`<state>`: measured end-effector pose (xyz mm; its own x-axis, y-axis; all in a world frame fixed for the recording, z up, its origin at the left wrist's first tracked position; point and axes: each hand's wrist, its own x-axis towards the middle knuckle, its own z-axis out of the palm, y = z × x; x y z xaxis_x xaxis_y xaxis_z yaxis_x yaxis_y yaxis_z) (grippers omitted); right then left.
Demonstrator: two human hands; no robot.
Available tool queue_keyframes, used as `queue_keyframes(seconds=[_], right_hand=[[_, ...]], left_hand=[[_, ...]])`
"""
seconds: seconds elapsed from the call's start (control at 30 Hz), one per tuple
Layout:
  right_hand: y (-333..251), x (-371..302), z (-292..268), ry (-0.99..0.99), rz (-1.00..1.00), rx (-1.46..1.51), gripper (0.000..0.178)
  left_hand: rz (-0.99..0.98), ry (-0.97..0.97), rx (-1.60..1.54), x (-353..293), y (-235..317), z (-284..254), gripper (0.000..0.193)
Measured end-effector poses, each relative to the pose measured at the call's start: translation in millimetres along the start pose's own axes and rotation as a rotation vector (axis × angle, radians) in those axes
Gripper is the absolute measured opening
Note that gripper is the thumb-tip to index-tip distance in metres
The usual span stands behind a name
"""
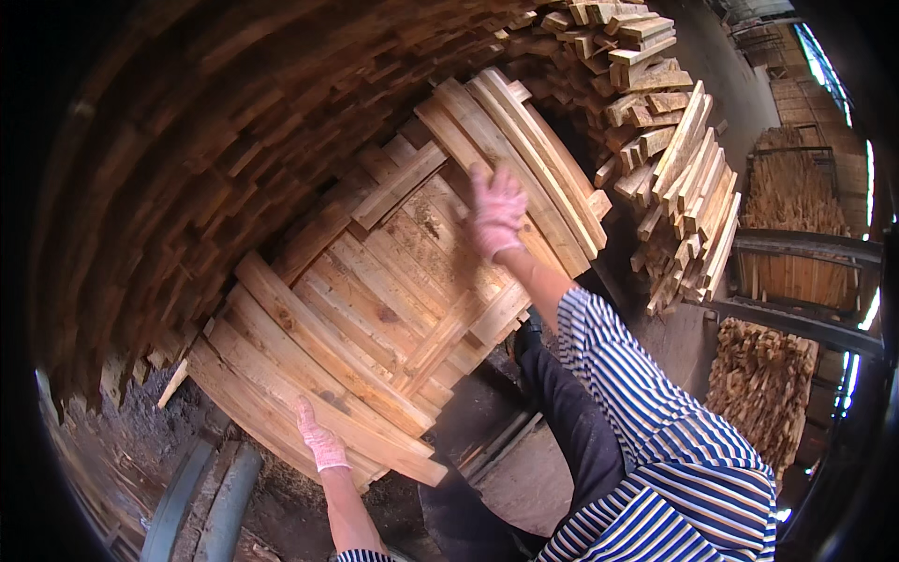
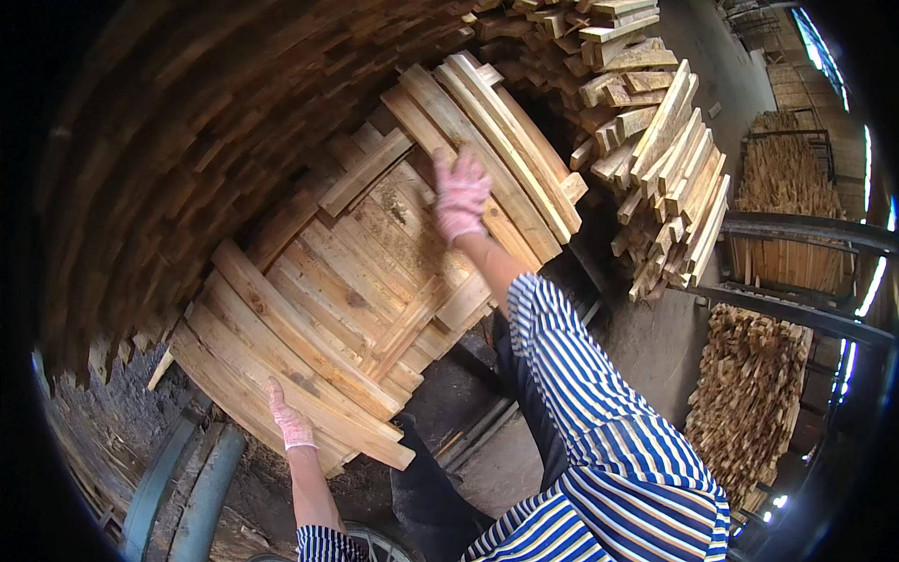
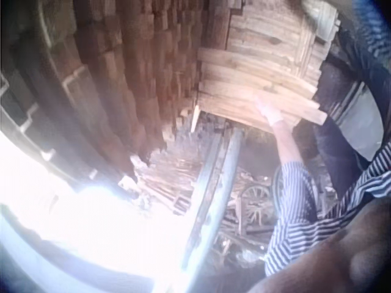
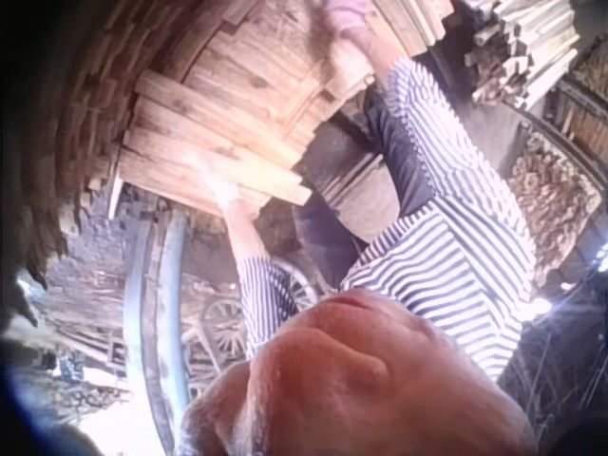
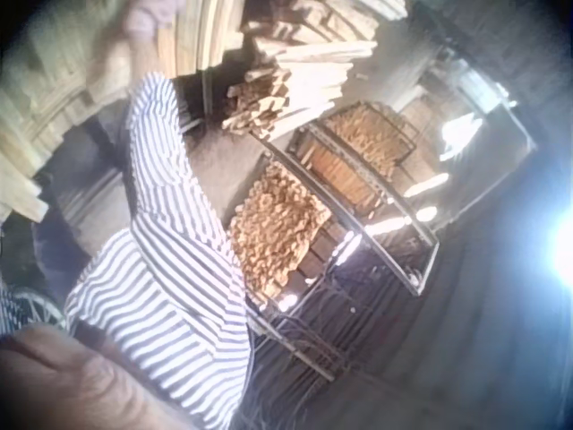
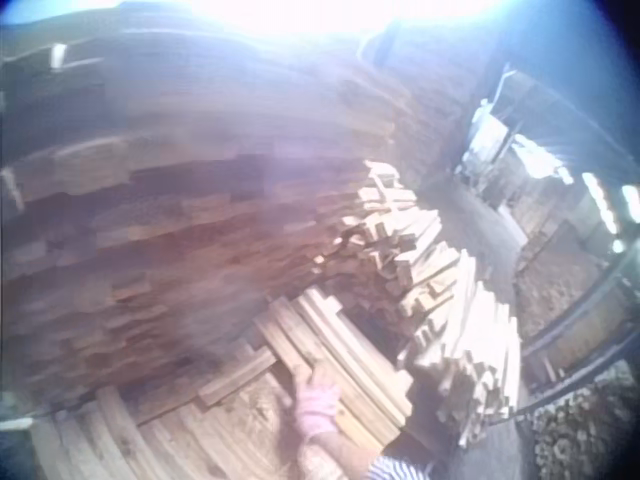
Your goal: The person repeatedly picks up small wooden planks from a pile and stacks them neatly on a growing pile. The person wears pink gloves and handles the planks one by one or in small groups, aligning them as they stack.
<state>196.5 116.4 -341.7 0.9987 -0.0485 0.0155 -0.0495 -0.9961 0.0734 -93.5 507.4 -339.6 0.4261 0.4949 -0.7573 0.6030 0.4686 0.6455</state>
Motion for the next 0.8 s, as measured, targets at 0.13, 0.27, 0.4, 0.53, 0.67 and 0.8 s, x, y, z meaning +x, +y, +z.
queue_keyframes(seconds=[0.13,0.27,0.4,0.53,0.67,0.8], right_hand=[[38.4,12.4,22.3,0.095,-0.129,-0.052,0.073],[12.8,-12.8,16.6,-0.068,-0.226,0.133,0.076],[48.2,-14.2,10.4,-0.198,-0.141,0.261,0.077],[58.2,0.4,-27.7,-0.198,-0.081,0.241,0.070],[98.0,48.5,-22.4,0.001,-0.108,0.204,0.067],[86.9,50.4,-25.1,-0.080,-0.127,0.270,0.073]], left_hand=[[0.010,-0.046,-0.013,22.1,-12.7,-18.5,0.087],[-0.017,0.011,-0.048,28.9,-26.6,-52.1,0.078],[-0.060,0.027,-0.083,2.9,1.2,4.6,0.073],[-0.073,0.036,-0.105,5.5,-4.6,-9.4,0.069],[-0.131,-0.006,-0.096,33.8,-19.4,-32.1,0.069],[-0.040,0.024,-0.074,43.6,-32.6,-46.4,0.079]])
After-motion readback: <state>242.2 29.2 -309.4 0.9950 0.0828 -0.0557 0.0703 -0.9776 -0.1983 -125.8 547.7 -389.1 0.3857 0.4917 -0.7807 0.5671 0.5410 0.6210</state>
